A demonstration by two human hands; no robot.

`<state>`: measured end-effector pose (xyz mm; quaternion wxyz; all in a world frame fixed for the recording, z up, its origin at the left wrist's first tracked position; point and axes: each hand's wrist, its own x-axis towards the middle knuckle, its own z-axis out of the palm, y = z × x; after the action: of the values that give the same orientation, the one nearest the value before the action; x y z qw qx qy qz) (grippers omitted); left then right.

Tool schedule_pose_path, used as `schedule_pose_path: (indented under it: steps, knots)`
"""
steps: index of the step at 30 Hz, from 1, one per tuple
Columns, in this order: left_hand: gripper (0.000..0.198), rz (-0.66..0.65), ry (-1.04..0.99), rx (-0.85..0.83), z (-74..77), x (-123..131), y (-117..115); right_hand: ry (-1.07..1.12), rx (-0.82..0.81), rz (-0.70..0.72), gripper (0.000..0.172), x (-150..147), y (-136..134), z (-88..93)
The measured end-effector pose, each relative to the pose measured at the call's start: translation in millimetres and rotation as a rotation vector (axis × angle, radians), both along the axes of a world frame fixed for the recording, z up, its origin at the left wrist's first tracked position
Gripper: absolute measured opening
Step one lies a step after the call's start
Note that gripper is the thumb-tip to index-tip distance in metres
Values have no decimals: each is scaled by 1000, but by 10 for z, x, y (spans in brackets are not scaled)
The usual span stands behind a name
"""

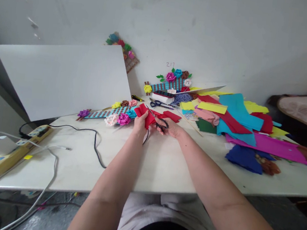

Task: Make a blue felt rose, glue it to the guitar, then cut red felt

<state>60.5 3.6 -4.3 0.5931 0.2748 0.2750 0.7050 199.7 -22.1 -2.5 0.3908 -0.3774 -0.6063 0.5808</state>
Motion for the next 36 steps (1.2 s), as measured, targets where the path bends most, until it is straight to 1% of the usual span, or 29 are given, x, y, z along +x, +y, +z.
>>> schedule_pose_path:
  steps: [5,11,16,28,36]
  knots:
    - [11,12,-9,-4,0,0,-1,7,-2,-8,51,-9,-5,2]
    - [14,26,-20,-4,30,14,-20,53,32,27,51,-3,33,-48]
    - [11,28,-23,-4,59,15,-47,28,64,39,54,1,13,-37]
    - [13,10,18,-7,75,25,-64,29,116,-17,52,-18,18,-41]
    - [12,1,27,18,36,19,-38,31,131,-17,49,-31,13,-40]
